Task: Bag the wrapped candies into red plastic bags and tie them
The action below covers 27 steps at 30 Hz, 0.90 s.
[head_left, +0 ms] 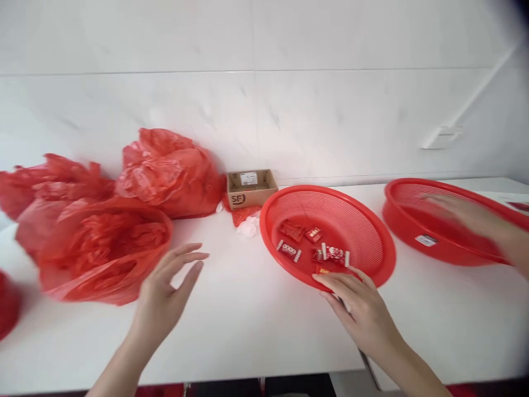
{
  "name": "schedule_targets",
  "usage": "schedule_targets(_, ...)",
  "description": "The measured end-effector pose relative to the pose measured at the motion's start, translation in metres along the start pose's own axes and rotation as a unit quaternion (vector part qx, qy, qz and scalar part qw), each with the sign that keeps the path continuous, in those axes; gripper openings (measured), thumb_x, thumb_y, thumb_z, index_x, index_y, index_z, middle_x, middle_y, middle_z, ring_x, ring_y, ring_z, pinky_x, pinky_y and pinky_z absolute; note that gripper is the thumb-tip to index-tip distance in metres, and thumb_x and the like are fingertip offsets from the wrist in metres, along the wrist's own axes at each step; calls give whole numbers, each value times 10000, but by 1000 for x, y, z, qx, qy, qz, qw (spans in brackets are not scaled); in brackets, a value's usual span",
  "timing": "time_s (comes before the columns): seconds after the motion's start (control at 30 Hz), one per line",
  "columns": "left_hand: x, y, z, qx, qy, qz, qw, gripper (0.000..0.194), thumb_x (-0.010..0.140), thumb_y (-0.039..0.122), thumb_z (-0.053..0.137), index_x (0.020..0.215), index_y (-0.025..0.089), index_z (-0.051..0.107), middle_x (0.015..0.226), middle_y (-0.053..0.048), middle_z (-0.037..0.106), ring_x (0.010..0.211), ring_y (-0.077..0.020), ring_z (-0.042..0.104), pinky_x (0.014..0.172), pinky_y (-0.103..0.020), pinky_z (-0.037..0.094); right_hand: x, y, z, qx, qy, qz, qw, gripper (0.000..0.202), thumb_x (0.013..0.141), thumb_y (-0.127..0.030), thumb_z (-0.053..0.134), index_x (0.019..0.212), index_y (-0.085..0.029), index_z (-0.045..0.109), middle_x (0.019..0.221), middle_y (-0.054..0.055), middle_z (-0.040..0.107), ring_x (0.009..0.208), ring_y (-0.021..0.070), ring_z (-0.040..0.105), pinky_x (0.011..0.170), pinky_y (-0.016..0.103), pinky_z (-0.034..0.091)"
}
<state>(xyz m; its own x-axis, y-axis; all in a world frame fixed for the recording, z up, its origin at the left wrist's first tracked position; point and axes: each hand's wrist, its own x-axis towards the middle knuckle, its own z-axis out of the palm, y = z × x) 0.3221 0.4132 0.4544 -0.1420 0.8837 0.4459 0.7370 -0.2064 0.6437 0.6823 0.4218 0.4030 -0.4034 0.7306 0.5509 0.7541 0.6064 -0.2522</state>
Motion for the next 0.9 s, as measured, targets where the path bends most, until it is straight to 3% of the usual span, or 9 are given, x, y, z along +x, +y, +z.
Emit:
schedule_targets(0.17, 4, -12, -96, 90, 316, -61, 942, 184, 822, 336, 664, 982, 288, 742, 985, 11, 715, 943, -203, 658, 928, -338, 500, 27, -9, 24, 31, 34, -31, 998, 232, 977, -207, 513, 1175, -240, 629, 1039, 39, 723, 940, 219, 678, 984, 485, 416)
schedule_targets(0.23, 18, -18, -121, 163, 331, -123, 921, 186, 816, 300, 661, 976, 280, 753, 949, 16, 715, 852, -186, 649, 863, -319, 510, 41, -22, 30, 76, 53, -20, 995, 225, 969, -215, 520, 1158, -242, 639, 1109, 64, 702, 1017, 240, 658, 967, 479, 461)
schedule_targets(0.3, 32, -33, -132, 210, 240, -177, 931, 176, 801, 291, 681, 959, 263, 755, 891, 18, 706, 744, -170, 622, 868, -341, 500, 53, -39, 34, 123, 65, -17, 990, 226, 959, -214, 531, 1151, -244, 646, 1173, 83, 668, 1090, 250, 626, 948, 455, 500)
schedule_targets(0.4, 47, -61, -128, 214, 129, -191, 949, 359, 710, 324, 780, 1050, 218, 730, 974, -11, 689, 783, -190, 637, 915, -381, 476, 67, -69, 38, 176, 59, -55, 981, 204, 945, -183, 549, 1113, -236, 654, 1137, 85, 663, 1083, 239, 617, 926, 420, 522)
schedule_targets(0.57, 68, -84, -123, 214, 114, -206, 948, 351, 711, 423, 764, 890, 126, 713, 701, 14, 607, 781, -222, 641, 866, -391, 480, 65, -101, 48, 229, 5, -103, 968, 197, 939, -140, 542, 1076, -227, 653, 1036, 70, 673, 1004, 215, 627, 865, 388, 542)
schedule_targets(0.67, 78, -76, -140, 211, 166, -203, 942, 317, 755, 467, 714, 747, 150, 699, 567, 43, 526, 772, -216, 618, 882, -391, 466, 58, -101, 52, 234, -9, -100, 967, 197, 943, -131, 528, 1046, -234, 660, 1008, 66, 672, 975, 216, 627, 838, 390, 546)
schedule_targets(0.77, 64, -55, -148, 182, 280, -162, 928, 301, 811, 448, 661, 921, 174, 720, 755, 29, 644, 756, -168, 602, 851, -347, 480, 54, -96, 52, 249, -8, -70, 966, 192, 954, -150, 515, 1034, -239, 666, 989, 70, 675, 956, 218, 636, 829, 387, 550)
schedule_targets(0.87, 21, -27, -119, -57, 447, -50, 892, 247, 816, 377, 687, 967, 183, 699, 831, 15, 657, 724, -127, 579, 750, -264, 496, 59, -105, 49, 315, -35, -3, 949, 172, 973, -229, 509, 1065, -246, 654, 1020, 75, 680, 979, 217, 644, 841, 370, 553)
schedule_targets(0.9, 4, -17, -101, -166, 429, -46, 887, 213, 792, 372, 722, 908, 196, 686, 801, 25, 645, 721, -122, 576, 746, -252, 496, 61, -111, 49, 347, -52, 21, 936, 184, 974, -262, 516, 1113, -251, 636, 1074, 76, 675, 1020, 217, 639, 873, 370, 548)
